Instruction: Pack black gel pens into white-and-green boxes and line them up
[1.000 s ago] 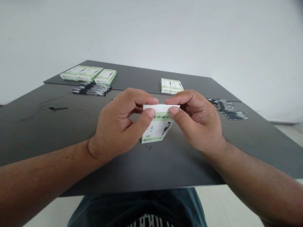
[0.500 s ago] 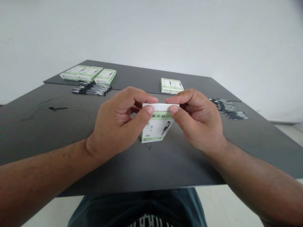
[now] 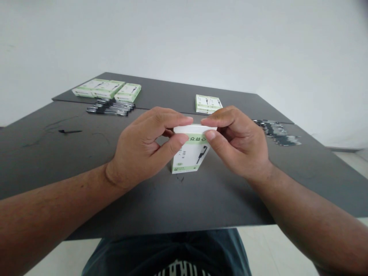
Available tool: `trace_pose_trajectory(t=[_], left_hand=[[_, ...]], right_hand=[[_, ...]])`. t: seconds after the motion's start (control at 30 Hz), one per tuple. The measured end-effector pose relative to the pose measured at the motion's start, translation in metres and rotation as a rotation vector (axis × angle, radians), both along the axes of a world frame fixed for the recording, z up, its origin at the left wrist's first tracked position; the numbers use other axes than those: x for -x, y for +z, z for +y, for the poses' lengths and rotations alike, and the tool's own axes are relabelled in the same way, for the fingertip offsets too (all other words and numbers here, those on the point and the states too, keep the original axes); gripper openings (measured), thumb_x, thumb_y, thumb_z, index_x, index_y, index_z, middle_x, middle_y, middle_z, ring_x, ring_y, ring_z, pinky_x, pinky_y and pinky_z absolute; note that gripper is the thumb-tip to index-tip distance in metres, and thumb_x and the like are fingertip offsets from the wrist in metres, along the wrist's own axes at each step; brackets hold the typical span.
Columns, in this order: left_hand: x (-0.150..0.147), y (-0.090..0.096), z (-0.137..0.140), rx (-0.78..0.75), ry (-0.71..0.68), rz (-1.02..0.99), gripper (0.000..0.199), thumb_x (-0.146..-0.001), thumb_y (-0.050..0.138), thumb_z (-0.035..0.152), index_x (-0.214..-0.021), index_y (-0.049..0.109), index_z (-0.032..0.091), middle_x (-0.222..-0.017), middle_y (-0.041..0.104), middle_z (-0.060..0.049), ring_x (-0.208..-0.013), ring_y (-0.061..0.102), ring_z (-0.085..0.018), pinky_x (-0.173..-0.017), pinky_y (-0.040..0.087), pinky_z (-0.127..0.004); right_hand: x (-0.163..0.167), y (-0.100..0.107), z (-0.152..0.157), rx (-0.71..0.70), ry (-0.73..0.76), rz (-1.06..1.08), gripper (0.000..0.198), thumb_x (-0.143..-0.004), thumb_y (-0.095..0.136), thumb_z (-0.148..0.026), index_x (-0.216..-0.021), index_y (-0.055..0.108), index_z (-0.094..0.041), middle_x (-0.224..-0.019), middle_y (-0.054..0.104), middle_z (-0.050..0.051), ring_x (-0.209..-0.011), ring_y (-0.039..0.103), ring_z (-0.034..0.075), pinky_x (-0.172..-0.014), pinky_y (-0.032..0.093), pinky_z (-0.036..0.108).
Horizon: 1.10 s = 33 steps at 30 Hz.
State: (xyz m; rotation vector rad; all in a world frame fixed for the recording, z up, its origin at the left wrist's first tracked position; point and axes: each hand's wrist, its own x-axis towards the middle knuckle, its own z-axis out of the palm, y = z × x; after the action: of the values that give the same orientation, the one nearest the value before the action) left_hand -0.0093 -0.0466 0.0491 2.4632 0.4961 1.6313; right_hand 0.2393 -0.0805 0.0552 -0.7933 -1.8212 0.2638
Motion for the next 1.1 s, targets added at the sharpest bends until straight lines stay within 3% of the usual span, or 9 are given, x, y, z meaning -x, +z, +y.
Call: trace_pose_trajectory(t=[0.1,0.27,0.57,0.83,0.97,1.1], left_hand=[[0.002,0.000,0.002,-0.011,-0.008,0.026,0.034,-0.102,0.083,0.033,-0.135,0.078,0.037,-0.123,0.085,-0.003,-0.109,0.081,-0.025,-0.083,0.071,-0.039],[0.004,0.001,-0.001,0.051,0.000,0.055,0.030,-0.105,0.079,0.040,-0.135,0.078,0.043,-0.127,0.085,-0.001,-0.113,0.081,-0.028,-0.089,0.072,-0.046],[0.003,0.003,0.005,-0.070,-0.028,0.039,0.036,-0.101,0.083,0.027,-0.136,0.079,0.036,-0.124,0.086,-0.005,-0.107,0.083,-0.025,-0.079,0.072,-0.037],[0.003,0.001,0.004,-0.079,0.010,0.135,0.029,-0.104,0.075,0.024,-0.131,0.080,0.033,-0.133,0.085,-0.006,-0.123,0.081,-0.028,-0.112,0.069,-0.050],[0.003,-0.001,0.004,0.012,0.035,0.138,0.022,-0.106,0.075,0.034,-0.127,0.081,0.034,-0.128,0.085,-0.007,-0.122,0.079,-0.030,-0.111,0.069,-0.054],[0.002,-0.009,0.009,-0.038,-0.010,0.073,0.038,-0.102,0.079,0.031,-0.139,0.074,0.034,-0.132,0.083,-0.007,-0.122,0.079,-0.029,-0.098,0.073,-0.048]], right_hand=[[-0.002,-0.001,0.001,-0.002,0.003,-0.021,0.019,-0.104,0.081,-0.045,-0.119,0.083,-0.032,-0.110,0.079,0.006,-0.098,0.074,0.026,-0.078,0.062,0.045],[-0.004,0.001,0.002,-0.052,0.052,-0.043,0.018,-0.103,0.082,-0.041,-0.119,0.084,-0.033,-0.110,0.080,0.006,-0.096,0.074,0.026,-0.077,0.062,0.045],[-0.006,0.000,0.004,-0.063,0.047,-0.073,0.021,-0.102,0.082,-0.039,-0.121,0.083,-0.032,-0.112,0.080,0.008,-0.097,0.074,0.027,-0.078,0.063,0.046],[-0.006,-0.001,0.008,-0.076,0.075,-0.096,0.023,-0.096,0.090,-0.044,-0.113,0.082,-0.032,-0.113,0.080,0.009,-0.106,0.074,0.031,-0.083,0.066,0.050],[-0.006,-0.004,0.008,-0.055,0.054,-0.111,0.027,-0.097,0.088,-0.044,-0.119,0.079,-0.032,-0.113,0.078,0.008,-0.101,0.073,0.029,-0.084,0.065,0.049],[-0.004,-0.012,0.007,-0.032,0.023,-0.059,0.033,-0.100,0.082,-0.038,-0.131,0.072,-0.031,-0.119,0.074,0.007,-0.094,0.071,0.024,-0.077,0.062,0.042]])
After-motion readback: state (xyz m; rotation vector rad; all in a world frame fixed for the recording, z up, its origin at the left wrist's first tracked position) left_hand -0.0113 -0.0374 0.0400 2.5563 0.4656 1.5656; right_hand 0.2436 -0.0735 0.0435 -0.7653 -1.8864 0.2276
